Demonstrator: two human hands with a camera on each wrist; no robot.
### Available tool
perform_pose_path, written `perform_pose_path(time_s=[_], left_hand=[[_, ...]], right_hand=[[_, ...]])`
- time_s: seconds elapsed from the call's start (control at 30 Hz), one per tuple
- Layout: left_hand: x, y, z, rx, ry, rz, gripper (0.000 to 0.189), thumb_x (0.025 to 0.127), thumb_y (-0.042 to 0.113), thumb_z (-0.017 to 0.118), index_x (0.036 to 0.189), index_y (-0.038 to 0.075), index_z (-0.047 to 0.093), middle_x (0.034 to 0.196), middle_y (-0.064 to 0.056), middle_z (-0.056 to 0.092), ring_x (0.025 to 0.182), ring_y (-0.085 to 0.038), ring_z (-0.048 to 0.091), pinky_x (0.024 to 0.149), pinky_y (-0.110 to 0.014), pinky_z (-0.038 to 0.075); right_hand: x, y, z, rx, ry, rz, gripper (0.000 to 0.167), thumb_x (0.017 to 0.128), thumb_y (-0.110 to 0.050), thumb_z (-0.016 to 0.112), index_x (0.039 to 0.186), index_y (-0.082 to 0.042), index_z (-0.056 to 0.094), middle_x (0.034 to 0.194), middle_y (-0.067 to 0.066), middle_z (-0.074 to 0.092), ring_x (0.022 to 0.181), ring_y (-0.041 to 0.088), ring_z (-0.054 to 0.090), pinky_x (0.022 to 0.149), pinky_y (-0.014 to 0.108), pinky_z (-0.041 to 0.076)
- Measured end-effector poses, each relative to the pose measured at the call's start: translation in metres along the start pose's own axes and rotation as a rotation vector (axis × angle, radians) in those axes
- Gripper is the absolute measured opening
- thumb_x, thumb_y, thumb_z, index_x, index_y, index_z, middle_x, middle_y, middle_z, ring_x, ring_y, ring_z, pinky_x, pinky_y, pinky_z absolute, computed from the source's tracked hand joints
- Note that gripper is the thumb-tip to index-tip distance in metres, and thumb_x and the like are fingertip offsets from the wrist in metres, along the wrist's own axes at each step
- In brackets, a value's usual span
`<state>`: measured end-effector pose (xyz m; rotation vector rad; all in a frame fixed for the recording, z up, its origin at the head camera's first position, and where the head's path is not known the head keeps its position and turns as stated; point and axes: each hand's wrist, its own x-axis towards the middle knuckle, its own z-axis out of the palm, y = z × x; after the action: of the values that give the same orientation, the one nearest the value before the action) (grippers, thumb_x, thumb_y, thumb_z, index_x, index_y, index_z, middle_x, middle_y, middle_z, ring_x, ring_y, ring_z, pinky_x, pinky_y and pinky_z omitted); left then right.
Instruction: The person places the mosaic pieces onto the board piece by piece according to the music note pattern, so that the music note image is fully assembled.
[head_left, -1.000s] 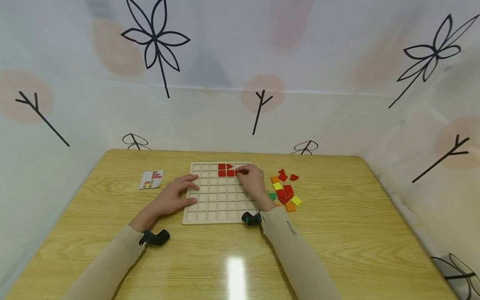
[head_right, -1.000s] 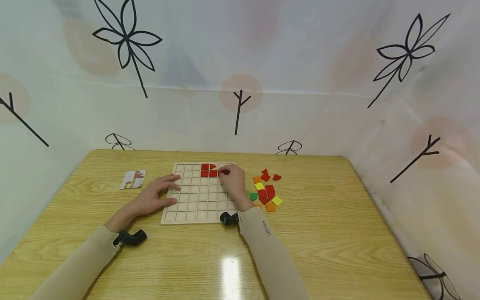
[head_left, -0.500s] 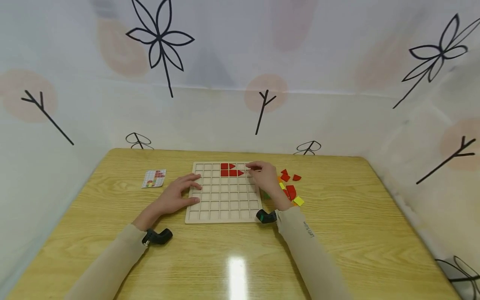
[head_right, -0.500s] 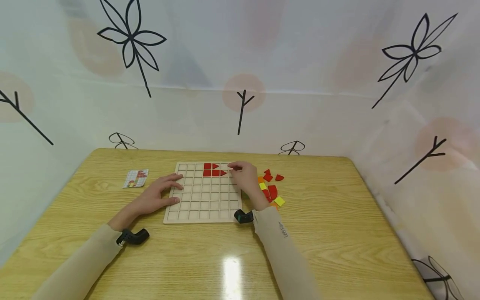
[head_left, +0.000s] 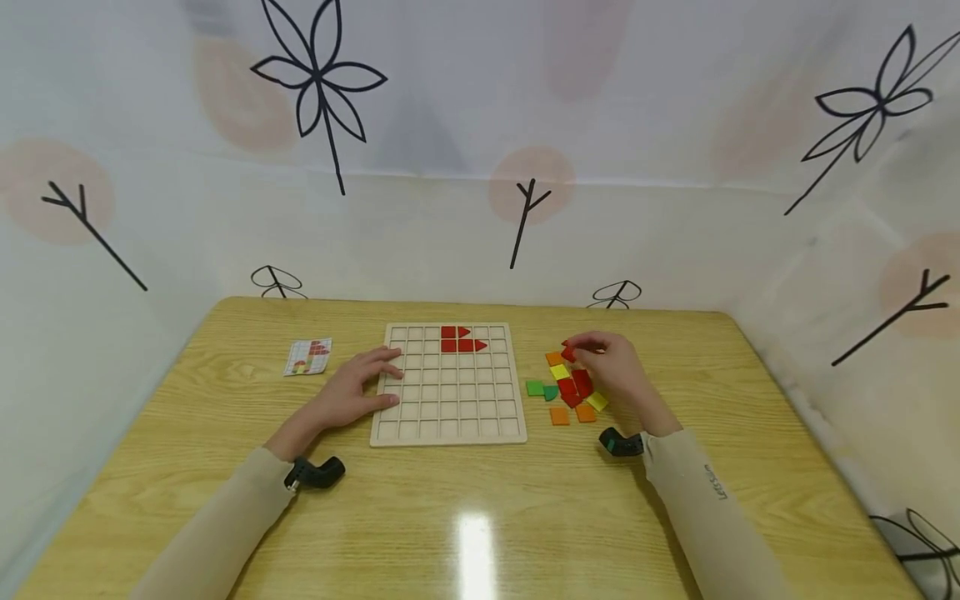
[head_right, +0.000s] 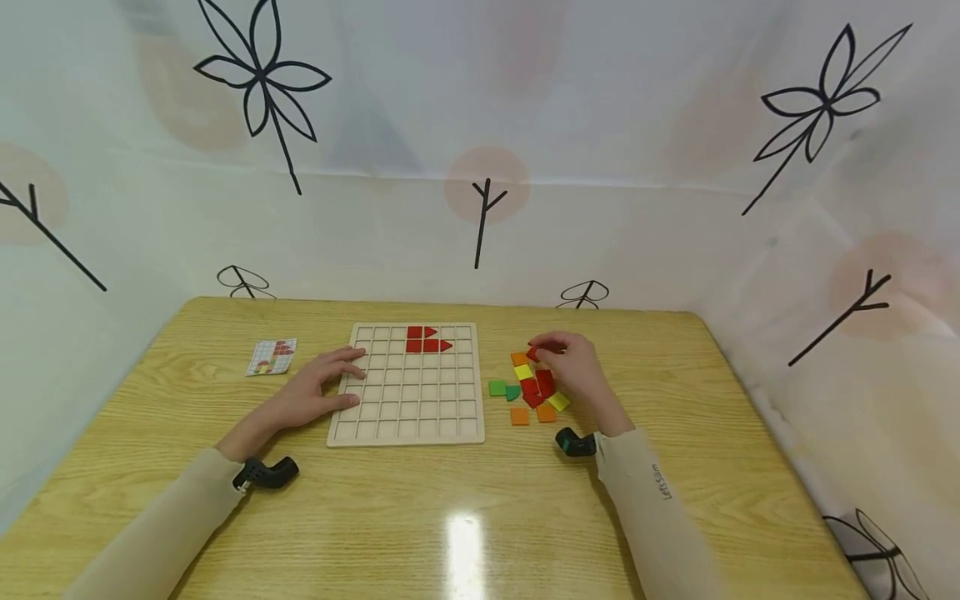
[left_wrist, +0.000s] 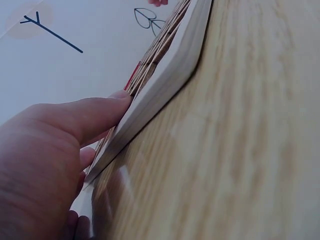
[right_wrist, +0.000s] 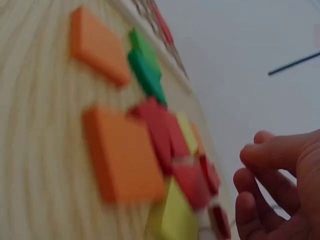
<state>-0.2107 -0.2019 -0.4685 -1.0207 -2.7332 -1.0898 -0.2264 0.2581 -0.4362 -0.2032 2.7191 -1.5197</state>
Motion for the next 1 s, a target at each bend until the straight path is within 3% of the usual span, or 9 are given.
perform_pose_path(time_s=[0.17, 0.43, 0.63, 0.77, 0.83, 1.0], left_hand=[[0.000, 0.002, -0.002, -0.015, -0.009, -0.023, 0.032, 0.090, 0.028, 0.076, 0.118, 0.014, 0.068, 0.155, -0.010, 0.041, 0.146, -0.034, 0.028, 0.113, -0.060, 0.024], [0.000, 0.003, -0.003, -0.015, -0.016, -0.028, 0.032, 0.091, 0.027, 0.076, 0.119, 0.014, 0.068, 0.155, -0.010, 0.040, 0.146, -0.034, 0.028, 0.114, -0.059, 0.023], [0.001, 0.003, -0.001, -0.029, -0.014, -0.013, 0.032, 0.090, 0.026, 0.076, 0.118, 0.015, 0.068, 0.155, -0.010, 0.041, 0.146, -0.034, 0.028, 0.114, -0.059, 0.023], [0.000, 0.000, 0.002, -0.023, -0.011, -0.016, 0.031, 0.090, 0.027, 0.076, 0.118, 0.015, 0.069, 0.154, -0.010, 0.041, 0.146, -0.034, 0.028, 0.114, -0.059, 0.023], [-0.001, 0.000, 0.002, -0.022, -0.008, -0.022, 0.031, 0.090, 0.027, 0.076, 0.118, 0.016, 0.069, 0.155, -0.009, 0.041, 0.146, -0.034, 0.028, 0.114, -0.059, 0.023], [0.000, 0.001, 0.000, -0.015, -0.009, -0.019, 0.032, 0.090, 0.027, 0.076, 0.119, 0.015, 0.068, 0.155, -0.009, 0.041, 0.146, -0.034, 0.028, 0.114, -0.059, 0.023]], right_hand=[[-0.006, 0.018, -0.016, -0.073, -0.043, -0.036, 0.020, 0.098, -0.008, 0.064, 0.115, 0.000, 0.071, 0.115, 0.017, 0.069, 0.099, 0.029, 0.062, 0.079, 0.023, 0.052], [-0.011, 0.033, -0.025, -0.017, -0.153, 0.008, 0.030, 0.094, -0.012, 0.070, 0.122, -0.001, 0.069, 0.119, 0.015, 0.067, 0.100, 0.024, 0.059, 0.082, 0.020, 0.049], [-0.015, 0.037, -0.027, 0.000, -0.163, 0.026, 0.033, 0.093, -0.015, 0.073, 0.122, 0.001, 0.068, 0.116, 0.016, 0.065, 0.095, 0.023, 0.056, 0.077, 0.022, 0.049], [-0.014, 0.037, -0.027, -0.045, -0.165, 0.014, 0.034, 0.092, -0.018, 0.074, 0.120, 0.000, 0.070, 0.117, 0.015, 0.064, 0.093, 0.023, 0.054, 0.077, 0.023, 0.047], [-0.018, 0.026, -0.027, -0.064, -0.170, 0.014, 0.032, 0.092, -0.014, 0.074, 0.119, 0.001, 0.070, 0.118, 0.018, 0.063, 0.093, 0.025, 0.053, 0.077, 0.024, 0.046], [-0.017, 0.025, -0.027, -0.075, -0.182, 0.008, 0.028, 0.092, -0.007, 0.071, 0.119, 0.003, 0.069, 0.119, 0.020, 0.062, 0.092, 0.027, 0.050, 0.075, 0.025, 0.045]])
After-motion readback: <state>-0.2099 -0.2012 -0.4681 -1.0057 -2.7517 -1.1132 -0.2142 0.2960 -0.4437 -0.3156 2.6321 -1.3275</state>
